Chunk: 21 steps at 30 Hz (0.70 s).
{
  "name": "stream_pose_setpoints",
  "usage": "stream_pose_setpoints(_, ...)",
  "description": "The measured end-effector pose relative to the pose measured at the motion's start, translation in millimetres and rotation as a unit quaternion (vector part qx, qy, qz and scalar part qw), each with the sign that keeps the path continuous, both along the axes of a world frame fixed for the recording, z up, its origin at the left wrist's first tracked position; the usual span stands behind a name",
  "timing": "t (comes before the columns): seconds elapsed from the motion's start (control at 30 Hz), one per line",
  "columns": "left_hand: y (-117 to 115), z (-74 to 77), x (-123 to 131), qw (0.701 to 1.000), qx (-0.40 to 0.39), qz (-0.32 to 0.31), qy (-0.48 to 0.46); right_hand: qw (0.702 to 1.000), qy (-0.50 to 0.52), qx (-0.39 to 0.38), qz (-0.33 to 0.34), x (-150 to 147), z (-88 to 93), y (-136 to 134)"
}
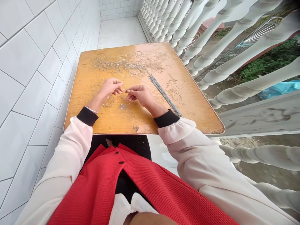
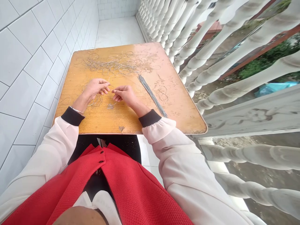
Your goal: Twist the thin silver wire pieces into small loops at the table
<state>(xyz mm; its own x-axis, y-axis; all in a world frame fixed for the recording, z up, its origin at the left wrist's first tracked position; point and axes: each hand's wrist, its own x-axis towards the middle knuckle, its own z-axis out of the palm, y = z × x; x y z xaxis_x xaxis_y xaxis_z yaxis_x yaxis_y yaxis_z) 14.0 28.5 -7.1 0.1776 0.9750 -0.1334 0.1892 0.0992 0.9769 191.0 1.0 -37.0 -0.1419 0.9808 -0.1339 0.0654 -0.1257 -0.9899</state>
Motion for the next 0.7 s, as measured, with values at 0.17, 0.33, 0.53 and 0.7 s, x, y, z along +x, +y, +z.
stream_pose_setpoints(0.17,-5.5,1.6,3.2,1.000,-0.016,0.002,0.010,0.999,-0.025,0.021,-0.011,3.9,-5.5,2.6)
stream_pose_setpoints(0.33,-14.2,2.4,7.2,0.999,-0.017,-0.002,0.043,0.987,-0.040,0.123,-0.100,15.8,-5.8,9.4)
stream_pose_setpoints(0.53,-19.5,-1.1,17.4,0.996,-0.013,-0.015,0.087,0.962,-0.096,0.226,-0.121,21.0,-11.1,20.0)
stream_pose_setpoints(0.7,-20.8,-7.1,22.6,0.995,-0.010,-0.040,0.086,0.970,-0.060,0.216,-0.097,16.1,-12.8,18.3)
